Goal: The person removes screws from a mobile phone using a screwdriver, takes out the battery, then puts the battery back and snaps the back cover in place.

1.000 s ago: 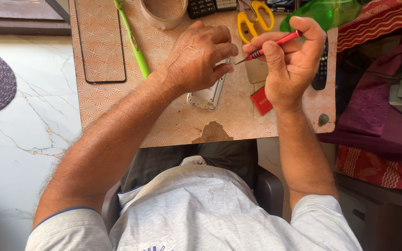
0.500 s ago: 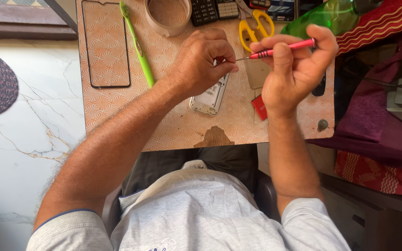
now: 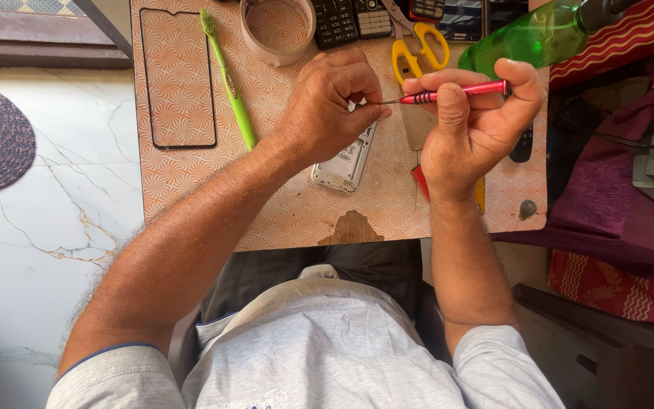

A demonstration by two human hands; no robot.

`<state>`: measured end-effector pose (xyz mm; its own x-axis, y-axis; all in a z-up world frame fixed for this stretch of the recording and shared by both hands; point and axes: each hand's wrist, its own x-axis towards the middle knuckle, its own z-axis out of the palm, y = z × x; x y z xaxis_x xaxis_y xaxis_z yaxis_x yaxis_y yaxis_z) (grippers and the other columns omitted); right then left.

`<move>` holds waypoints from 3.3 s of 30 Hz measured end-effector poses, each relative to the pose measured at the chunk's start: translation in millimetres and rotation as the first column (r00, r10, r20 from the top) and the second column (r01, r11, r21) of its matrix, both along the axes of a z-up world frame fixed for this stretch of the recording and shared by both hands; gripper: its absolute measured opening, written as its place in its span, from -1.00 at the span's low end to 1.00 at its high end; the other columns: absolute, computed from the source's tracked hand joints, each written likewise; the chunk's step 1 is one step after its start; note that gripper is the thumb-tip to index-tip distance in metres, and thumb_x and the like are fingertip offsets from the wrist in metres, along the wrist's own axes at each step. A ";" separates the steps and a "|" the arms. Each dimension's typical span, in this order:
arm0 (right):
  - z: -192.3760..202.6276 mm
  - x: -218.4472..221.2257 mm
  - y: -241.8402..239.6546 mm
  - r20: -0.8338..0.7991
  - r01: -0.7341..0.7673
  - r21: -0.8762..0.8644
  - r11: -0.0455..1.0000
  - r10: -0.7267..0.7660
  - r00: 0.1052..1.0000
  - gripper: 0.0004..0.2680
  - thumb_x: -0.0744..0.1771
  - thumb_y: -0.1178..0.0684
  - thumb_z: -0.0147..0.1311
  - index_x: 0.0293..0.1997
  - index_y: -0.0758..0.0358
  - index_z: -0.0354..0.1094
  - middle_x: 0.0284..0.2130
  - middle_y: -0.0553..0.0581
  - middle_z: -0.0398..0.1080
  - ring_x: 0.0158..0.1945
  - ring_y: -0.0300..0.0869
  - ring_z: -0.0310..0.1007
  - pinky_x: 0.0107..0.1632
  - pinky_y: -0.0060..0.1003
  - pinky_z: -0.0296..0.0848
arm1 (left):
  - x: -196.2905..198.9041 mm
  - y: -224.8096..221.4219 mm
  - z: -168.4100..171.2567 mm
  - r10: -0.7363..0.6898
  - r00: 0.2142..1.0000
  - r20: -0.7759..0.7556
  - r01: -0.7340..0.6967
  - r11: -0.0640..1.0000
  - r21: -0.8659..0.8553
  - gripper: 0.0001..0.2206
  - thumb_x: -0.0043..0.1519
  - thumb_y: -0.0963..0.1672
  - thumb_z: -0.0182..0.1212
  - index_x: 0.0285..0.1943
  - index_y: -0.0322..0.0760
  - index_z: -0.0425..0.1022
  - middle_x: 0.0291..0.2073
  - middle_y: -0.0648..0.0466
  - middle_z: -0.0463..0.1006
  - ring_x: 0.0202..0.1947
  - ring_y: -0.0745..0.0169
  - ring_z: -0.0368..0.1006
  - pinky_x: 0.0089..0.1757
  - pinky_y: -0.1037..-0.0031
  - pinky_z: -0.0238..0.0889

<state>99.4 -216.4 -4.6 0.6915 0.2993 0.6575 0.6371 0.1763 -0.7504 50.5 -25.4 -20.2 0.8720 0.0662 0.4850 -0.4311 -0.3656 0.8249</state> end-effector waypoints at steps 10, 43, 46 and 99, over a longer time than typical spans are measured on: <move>-4.1 4.0 0.2 -0.020 0.009 0.018 1.000 -0.008 1.000 -0.70 0.51 0.13 0.09 0.32 0.12 -0.04 -0.26 0.33 0.53 -0.24 -0.02 0.64 -0.08 -0.20 0.73 | -3.1 7.9 7.6 0.066 0.997 -0.046 -0.047 0.940 0.337 -0.61 -0.02 -0.11 0.59 -0.09 -0.28 0.51 -0.24 0.07 0.51 -0.18 0.09 0.48 -0.03 0.10 0.22; -43.5 -66.6 -31.4 0.008 -0.121 -0.279 0.953 0.128 0.992 -0.71 0.48 0.20 0.02 0.24 0.11 -0.12 -0.19 0.45 0.52 -0.21 0.03 0.66 -0.08 -0.20 0.73 | 3.9 14.5 -38.8 0.071 0.980 0.186 -0.182 0.700 0.690 -0.74 0.04 -0.09 0.51 -0.12 -0.17 0.67 -0.48 0.12 0.63 -0.54 0.29 0.55 -0.51 0.43 0.39; -46.0 -66.8 -31.1 -0.006 -0.120 -0.284 0.951 0.124 0.992 -0.70 0.49 0.21 0.03 0.26 0.11 -0.12 -0.16 0.46 0.51 -0.19 0.03 0.65 -0.05 -0.18 0.72 | 1.9 15.7 -38.7 0.084 0.991 0.100 -0.130 0.714 0.688 -0.75 0.08 -0.07 0.53 -0.13 -0.20 0.67 -0.52 0.08 0.62 -0.56 0.27 0.55 -0.54 0.42 0.39; -8.1 -53.1 -26.3 0.317 -0.012 -0.551 0.834 0.223 0.922 -0.76 0.46 0.17 0.12 0.27 0.20 0.19 -0.13 0.31 0.56 -0.12 -0.06 0.67 -0.14 -0.29 0.70 | 4.0 20.1 -32.1 0.068 0.998 0.011 -0.051 0.631 0.774 -0.79 -0.03 -0.21 0.37 -0.21 -0.16 0.67 -0.52 0.05 0.63 -0.60 0.21 0.54 -0.59 0.35 0.36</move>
<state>46.4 -242.7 -12.7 0.3790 0.7352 0.5620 0.8759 -0.0890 -0.4743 54.5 -5.3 -52.3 0.8887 -0.2739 0.3676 -0.3736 -0.8975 0.2343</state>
